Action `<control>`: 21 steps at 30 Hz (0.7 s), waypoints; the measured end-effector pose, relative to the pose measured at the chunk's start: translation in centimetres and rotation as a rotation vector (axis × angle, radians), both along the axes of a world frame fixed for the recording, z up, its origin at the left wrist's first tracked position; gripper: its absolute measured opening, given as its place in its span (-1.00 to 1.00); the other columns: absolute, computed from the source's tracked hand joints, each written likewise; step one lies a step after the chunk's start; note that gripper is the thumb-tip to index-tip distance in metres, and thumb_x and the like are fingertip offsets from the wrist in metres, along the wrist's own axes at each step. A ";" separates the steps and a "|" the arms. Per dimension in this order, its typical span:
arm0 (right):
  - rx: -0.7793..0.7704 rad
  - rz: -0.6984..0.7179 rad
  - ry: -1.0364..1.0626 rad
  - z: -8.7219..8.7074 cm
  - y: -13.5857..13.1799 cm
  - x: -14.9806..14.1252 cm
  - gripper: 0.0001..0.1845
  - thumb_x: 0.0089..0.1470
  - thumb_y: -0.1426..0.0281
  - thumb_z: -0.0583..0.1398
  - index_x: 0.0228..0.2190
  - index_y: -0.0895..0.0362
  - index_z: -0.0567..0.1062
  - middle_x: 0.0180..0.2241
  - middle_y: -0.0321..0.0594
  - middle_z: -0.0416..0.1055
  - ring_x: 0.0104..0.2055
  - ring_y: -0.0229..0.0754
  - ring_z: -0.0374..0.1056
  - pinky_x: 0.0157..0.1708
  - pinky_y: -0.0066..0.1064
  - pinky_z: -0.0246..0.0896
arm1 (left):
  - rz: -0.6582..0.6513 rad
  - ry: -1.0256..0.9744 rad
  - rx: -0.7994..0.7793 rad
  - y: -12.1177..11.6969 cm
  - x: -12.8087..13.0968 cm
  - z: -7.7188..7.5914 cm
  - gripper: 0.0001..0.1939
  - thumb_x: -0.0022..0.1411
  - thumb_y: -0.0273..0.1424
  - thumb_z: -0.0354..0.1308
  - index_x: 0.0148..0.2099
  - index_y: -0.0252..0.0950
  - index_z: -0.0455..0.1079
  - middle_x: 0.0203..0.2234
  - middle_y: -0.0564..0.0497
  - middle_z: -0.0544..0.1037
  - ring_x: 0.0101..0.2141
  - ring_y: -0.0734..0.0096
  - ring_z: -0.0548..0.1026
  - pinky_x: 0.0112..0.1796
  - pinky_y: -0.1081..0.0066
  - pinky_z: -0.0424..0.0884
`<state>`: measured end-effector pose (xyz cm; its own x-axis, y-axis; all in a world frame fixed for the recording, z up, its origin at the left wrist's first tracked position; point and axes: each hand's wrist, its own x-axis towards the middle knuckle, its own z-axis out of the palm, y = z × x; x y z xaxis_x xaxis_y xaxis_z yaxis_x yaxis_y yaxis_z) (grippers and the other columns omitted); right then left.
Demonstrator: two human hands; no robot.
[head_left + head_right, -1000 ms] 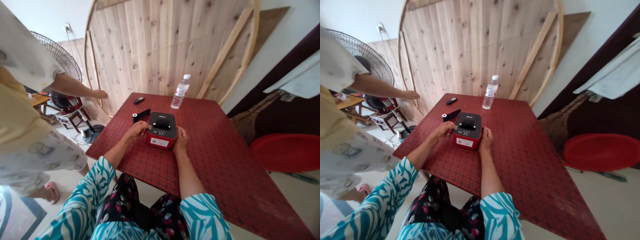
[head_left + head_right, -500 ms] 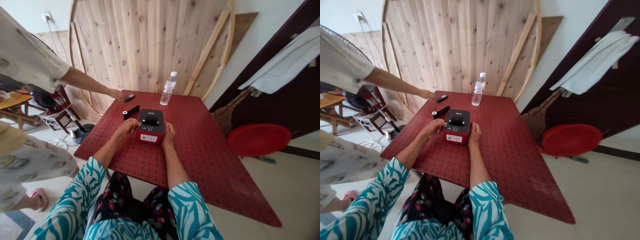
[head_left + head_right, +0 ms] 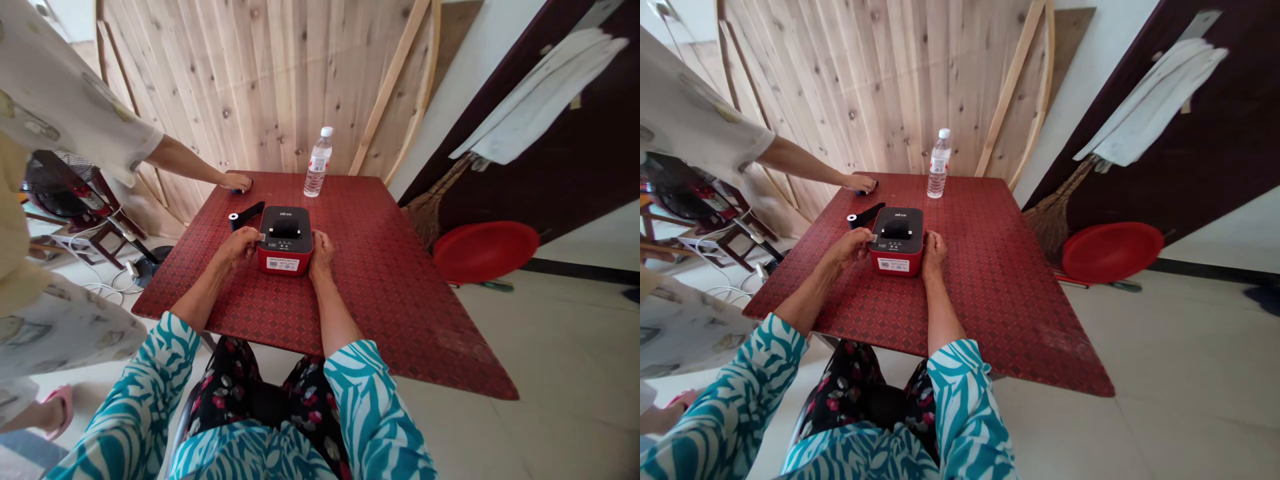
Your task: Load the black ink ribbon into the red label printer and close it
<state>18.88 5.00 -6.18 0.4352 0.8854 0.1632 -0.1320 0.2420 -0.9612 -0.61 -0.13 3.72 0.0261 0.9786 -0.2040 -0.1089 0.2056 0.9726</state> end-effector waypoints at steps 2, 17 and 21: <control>0.003 -0.008 -0.002 0.1 0.0 0.0 -0.55 -0.03 0.03 0.11 -0.33 0.11 0.54 -0.33 -0.22 0.55 -0.23 -0.18 0.41 -0.13 -0.30 0.27 | -0.010 0.008 0.008 0.0 0.0 -0.1 -0.79 -0.08 -0.42 0.22 -0.58 -0.27 0.21 -0.77 0.19 0.22 -0.77 0.63 0.15 -0.68 0.53 -0.05; -0.009 -0.019 -0.030 0.2 -0.2 0.0 -0.56 -0.02 0.05 0.10 -0.33 0.12 0.55 -0.30 -0.19 0.55 -0.19 -0.16 0.41 -0.09 -0.27 0.27 | 0.002 -0.123 -0.175 0.6 0.3 0.3 -0.83 -0.14 -0.54 0.15 -0.58 -0.30 0.18 -0.77 0.18 0.23 -0.78 0.71 0.06 -0.71 0.60 -0.12; 0.006 -0.011 -0.005 -0.2 0.1 0.1 -0.57 -0.04 0.05 0.11 -0.34 0.12 0.54 -0.32 -0.23 0.54 -0.22 -0.18 0.40 -0.11 -0.29 0.26 | 0.027 -0.168 -0.180 0.5 0.5 0.2 -0.82 -0.17 -0.54 0.14 -0.59 -0.29 0.15 -0.80 0.20 0.20 -0.79 0.72 0.05 -0.73 0.63 -0.10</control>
